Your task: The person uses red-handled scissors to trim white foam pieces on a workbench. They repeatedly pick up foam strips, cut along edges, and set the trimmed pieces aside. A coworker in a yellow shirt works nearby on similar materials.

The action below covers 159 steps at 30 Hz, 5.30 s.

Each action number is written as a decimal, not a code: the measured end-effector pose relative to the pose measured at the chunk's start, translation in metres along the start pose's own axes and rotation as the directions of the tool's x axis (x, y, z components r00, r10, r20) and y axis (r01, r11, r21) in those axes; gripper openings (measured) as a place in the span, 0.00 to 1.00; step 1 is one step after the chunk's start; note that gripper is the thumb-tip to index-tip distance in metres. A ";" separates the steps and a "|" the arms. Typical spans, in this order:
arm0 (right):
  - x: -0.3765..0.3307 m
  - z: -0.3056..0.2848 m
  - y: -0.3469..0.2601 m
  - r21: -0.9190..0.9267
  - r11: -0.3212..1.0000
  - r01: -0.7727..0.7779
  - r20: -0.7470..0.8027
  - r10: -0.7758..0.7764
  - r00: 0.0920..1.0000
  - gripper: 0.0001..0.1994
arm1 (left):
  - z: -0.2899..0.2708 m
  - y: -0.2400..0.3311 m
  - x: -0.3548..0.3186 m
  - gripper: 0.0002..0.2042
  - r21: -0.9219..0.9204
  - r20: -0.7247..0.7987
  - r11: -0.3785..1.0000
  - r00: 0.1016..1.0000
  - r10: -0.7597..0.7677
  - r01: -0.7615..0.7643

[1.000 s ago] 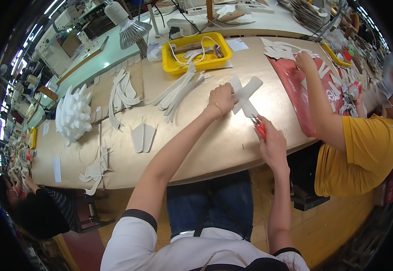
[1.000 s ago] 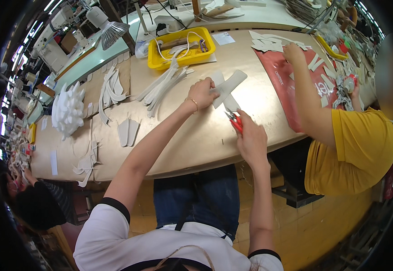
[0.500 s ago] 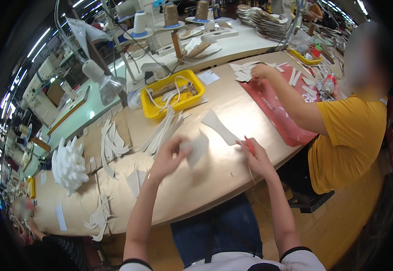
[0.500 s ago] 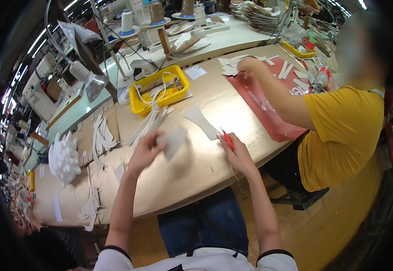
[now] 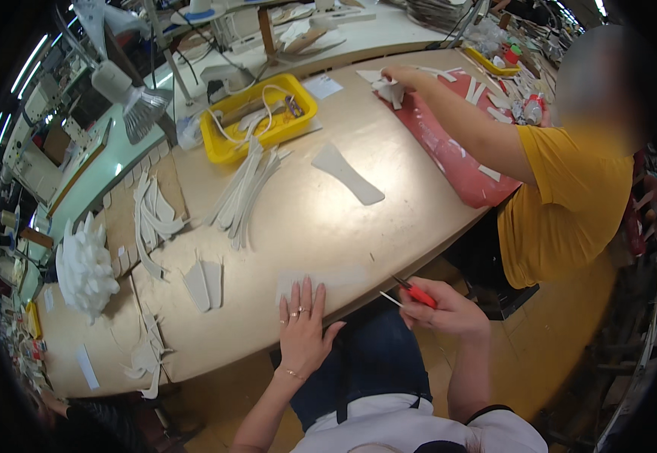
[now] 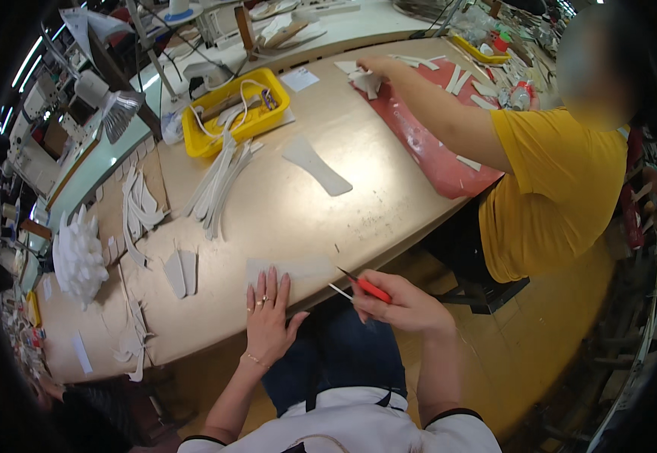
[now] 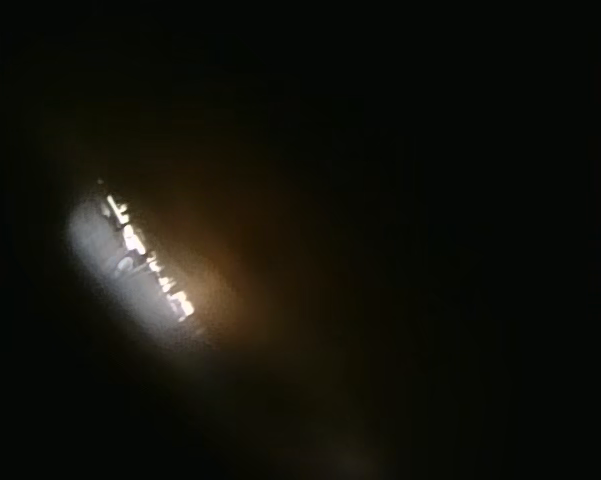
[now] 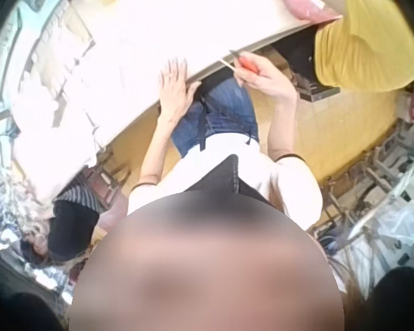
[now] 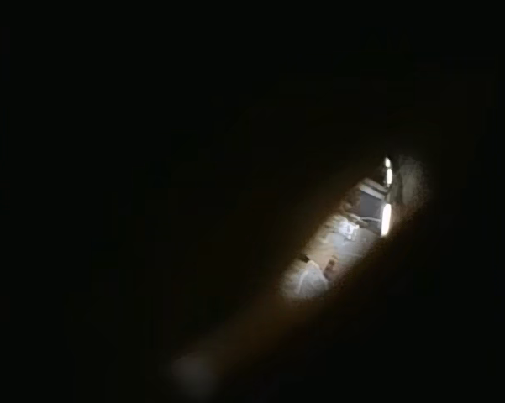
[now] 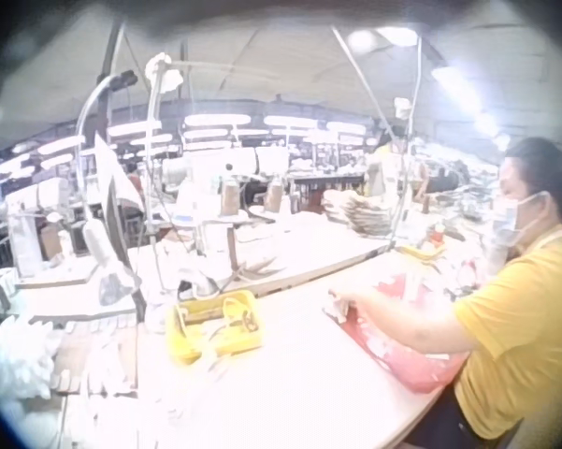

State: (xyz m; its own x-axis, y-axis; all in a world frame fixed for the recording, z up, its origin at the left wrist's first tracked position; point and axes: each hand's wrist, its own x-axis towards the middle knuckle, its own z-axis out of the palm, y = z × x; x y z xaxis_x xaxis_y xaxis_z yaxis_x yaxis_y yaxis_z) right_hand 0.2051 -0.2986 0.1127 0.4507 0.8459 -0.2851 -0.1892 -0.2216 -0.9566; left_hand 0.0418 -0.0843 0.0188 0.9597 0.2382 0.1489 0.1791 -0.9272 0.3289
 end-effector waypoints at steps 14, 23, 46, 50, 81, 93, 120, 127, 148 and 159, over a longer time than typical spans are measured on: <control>0.087 0.057 0.005 -0.277 0.961 -0.007 0.189 0.062 0.980 0.11 | -0.043 -0.001 -0.017 0.12 -0.958 0.281 -0.166 0.867 -0.411 0.232; 0.096 0.069 -0.005 -0.418 0.908 -0.019 0.123 0.077 0.989 0.08 | -0.031 -0.014 -0.011 0.05 -0.968 0.246 -0.092 0.819 -0.518 0.233; 0.161 0.104 0.009 -0.623 0.753 -0.213 -0.289 0.031 0.957 0.12 | -0.006 -0.050 0.037 0.04 -0.326 -0.389 0.788 0.685 -0.616 0.523; 0.164 0.103 0.010 -0.638 0.744 -0.198 -0.277 0.019 0.961 0.12 | -0.005 -0.050 0.037 0.04 -0.314 -0.378 0.784 0.688 -0.620 0.535; 0.171 0.103 0.015 -0.654 0.733 -0.187 -0.273 0.002 0.962 0.14 | -0.003 -0.049 0.036 0.10 -0.303 -0.383 0.771 0.669 -0.637 0.561; 0.171 0.100 0.016 -0.632 0.746 -0.211 -0.272 0.041 0.961 0.10 | -0.005 -0.031 0.006 0.15 0.031 -0.155 0.978 0.967 -0.201 0.208; 0.139 0.060 0.014 -0.560 0.787 -0.257 -0.308 0.091 0.947 0.10 | -0.004 -0.016 0.020 0.18 0.444 -0.071 0.884 0.990 -0.124 0.143; 0.140 0.061 0.017 -0.552 0.798 -0.243 -0.318 0.068 0.946 0.11 | -0.005 -0.013 0.020 0.18 0.468 -0.047 0.872 0.990 -0.136 0.142; 0.141 0.059 0.020 -0.593 0.780 -0.201 -0.299 0.018 0.954 0.10 | -0.004 -0.004 0.022 0.24 0.548 0.047 0.834 0.992 -0.114 0.070; 0.120 0.018 0.010 -0.523 0.807 -0.274 -0.295 0.130 0.947 0.11 | -0.004 -0.007 0.022 0.27 0.176 0.159 0.984 0.985 -0.063 0.035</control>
State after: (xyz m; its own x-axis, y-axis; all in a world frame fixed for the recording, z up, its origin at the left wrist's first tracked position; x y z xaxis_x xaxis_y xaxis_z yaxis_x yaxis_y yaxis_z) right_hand 0.2417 -0.1905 0.0701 0.6593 0.6292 -0.4117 0.1806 -0.6641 -0.7255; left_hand 0.0607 -0.0716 0.0232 0.9686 0.2476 -0.0223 0.2478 -0.9547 0.1645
